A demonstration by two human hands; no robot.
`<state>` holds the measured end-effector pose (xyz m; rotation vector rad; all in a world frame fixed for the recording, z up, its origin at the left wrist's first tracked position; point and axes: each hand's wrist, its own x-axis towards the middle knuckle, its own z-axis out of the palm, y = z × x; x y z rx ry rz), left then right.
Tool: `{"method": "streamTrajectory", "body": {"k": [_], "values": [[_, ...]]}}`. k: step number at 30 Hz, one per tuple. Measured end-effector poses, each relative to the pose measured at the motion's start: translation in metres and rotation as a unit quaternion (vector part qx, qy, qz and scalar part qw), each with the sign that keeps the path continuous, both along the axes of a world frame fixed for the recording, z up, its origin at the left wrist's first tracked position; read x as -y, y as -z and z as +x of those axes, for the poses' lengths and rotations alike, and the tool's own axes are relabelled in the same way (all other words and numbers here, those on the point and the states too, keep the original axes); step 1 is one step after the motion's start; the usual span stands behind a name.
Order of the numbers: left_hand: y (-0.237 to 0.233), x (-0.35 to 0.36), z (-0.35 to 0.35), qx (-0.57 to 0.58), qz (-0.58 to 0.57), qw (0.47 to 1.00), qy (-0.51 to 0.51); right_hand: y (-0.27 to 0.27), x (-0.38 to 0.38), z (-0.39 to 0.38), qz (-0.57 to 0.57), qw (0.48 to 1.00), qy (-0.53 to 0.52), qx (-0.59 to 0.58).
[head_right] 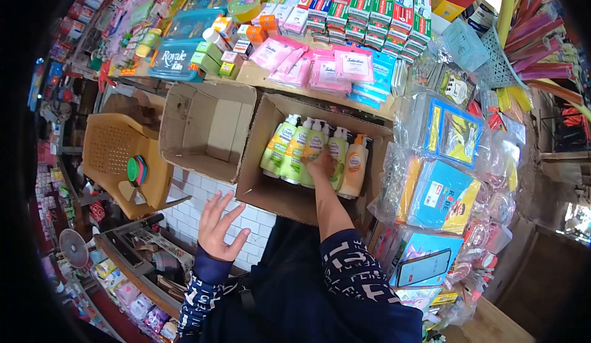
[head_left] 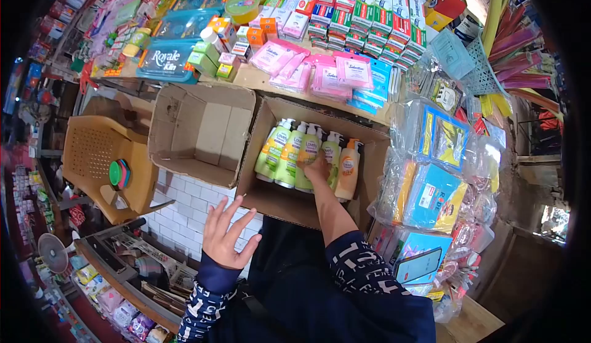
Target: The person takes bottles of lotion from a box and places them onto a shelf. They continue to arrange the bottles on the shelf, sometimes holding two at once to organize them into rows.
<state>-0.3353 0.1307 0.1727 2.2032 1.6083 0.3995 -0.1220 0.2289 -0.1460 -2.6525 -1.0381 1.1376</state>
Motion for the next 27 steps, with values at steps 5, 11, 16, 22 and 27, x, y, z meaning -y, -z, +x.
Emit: {"method": "streamTrajectory", "body": {"k": [5, 11, 16, 22, 27], "values": [[0.012, 0.004, 0.003, 0.065, -0.051, 0.997, -0.004, 0.007, 0.001, 0.030, 0.013, 0.982, 0.040, -0.185], [0.032, -0.002, 0.008, 0.202, -0.117, 0.971, -0.045, -0.005, 0.031, 0.025, 0.259, 0.884, 0.082, -0.381], [0.047, -0.007, 0.017, 0.324, -0.202, 0.917, -0.112, -0.163, 0.027, 0.012, 0.229, 0.786, -0.021, -0.574], [0.078, -0.004, 0.008, 0.545, -0.299, 0.771, -0.139, -0.171, 0.011, 0.024, 0.304, 0.706, -0.018, -0.639], [0.066, 0.020, -0.002, 0.540, -0.304, 0.767, -0.168, 0.023, 0.020, 0.118, 0.304, 0.952, 0.022, 0.040]]}}
